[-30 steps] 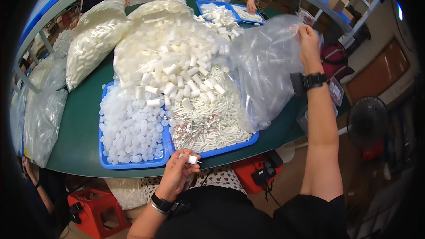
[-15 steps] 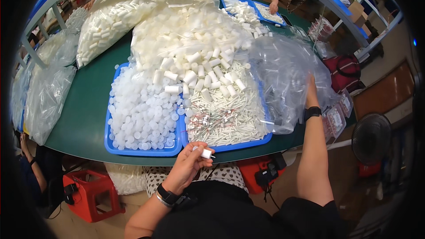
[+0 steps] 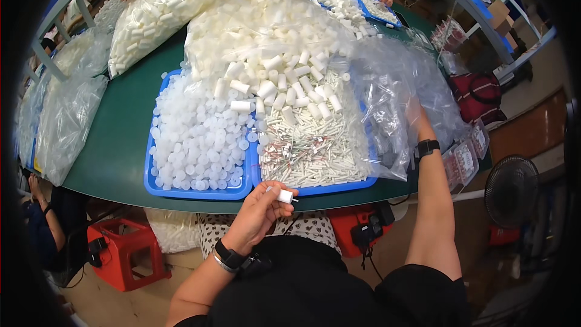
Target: The person sits at a green table in a workshop and assembles small white plastic components. They pick up a cylindrical piece and a cap, then insert the cylinder into the cap by hand. The person repeats this process continuously, placing the finished units into a blue tray.
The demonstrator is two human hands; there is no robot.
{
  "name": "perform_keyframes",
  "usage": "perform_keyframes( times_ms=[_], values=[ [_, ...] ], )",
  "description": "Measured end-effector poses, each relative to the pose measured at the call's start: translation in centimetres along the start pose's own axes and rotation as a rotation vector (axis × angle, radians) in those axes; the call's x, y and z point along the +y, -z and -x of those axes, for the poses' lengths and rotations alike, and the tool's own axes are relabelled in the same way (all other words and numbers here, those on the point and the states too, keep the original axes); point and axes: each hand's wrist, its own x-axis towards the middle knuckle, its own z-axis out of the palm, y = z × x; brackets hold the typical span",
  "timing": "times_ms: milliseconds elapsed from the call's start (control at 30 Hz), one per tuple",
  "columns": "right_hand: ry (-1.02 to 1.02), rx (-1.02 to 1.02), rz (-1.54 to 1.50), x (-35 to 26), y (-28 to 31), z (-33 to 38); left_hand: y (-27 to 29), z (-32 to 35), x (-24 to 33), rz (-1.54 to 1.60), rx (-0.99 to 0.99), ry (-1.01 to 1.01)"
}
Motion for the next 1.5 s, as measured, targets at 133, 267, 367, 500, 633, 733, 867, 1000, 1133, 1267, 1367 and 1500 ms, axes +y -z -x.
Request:
perform_keyframes(
  times_ms=[133, 267, 367, 500, 633, 733, 867, 1000, 1133, 1267, 1367, 1500],
  values=[
    [0.074, 0.080, 0.057, 1.5, 0.7, 1.7, -0.5, 0.2, 0.6, 0.045, -0.037, 0.069],
    [0.079, 0.364, 0.194, -1.6, 4.1, 4.0, 0.0, 1.0, 1.0, 0.045, -0.061, 0.066],
    [0.356, 0.558, -0.037, -15.0, 6.1, 10.8, 0.0, 1.8, 1.6, 0.072, -0.015, 0.034],
    [0.835, 0.087, 0.308, -19.5, 4.4, 14.8, 0.1, 2.0, 2.2, 0.071, -0.013, 0.019],
    [0.785, 0.059, 0.614, -17.4, 2.5, 14.6, 0.1, 2.1, 2.1, 0.108, -0.052, 0.007],
    [0.749, 0.018, 0.603, -16.9, 2.4, 14.0, 0.2, 2.5, 2.2, 0.110, -0.019, -0.024],
    [0.571, 0.058, 0.148, -20.1, 2.5, 16.5, 0.8, 3.1, 2.5, 0.089, -0.012, -0.107],
    [0.674, -0.324, -0.273, -26.1, -0.2, 22.2, -0.7, 3.7, 2.6, 0.028, 0.024, -0.168],
    [0.734, -0.377, -0.393, -28.6, -3.5, 24.5, -0.8, 4.1, 2.7, -0.026, 0.032, -0.231],
    [0.665, -0.346, -0.512, -29.3, -5.6, 25.7, -0.4, 4.4, 2.2, -0.112, 0.108, -0.293],
    [0.603, -0.325, -0.558, -29.7, -6.6, 26.5, -0.1, 4.3, 1.1, -0.285, 0.188, -0.451],
    [0.554, -0.295, -0.576, -29.3, -7.6, 26.9, 0.4, 4.4, -0.1, -0.579, 0.212, -0.565]
  ],
)
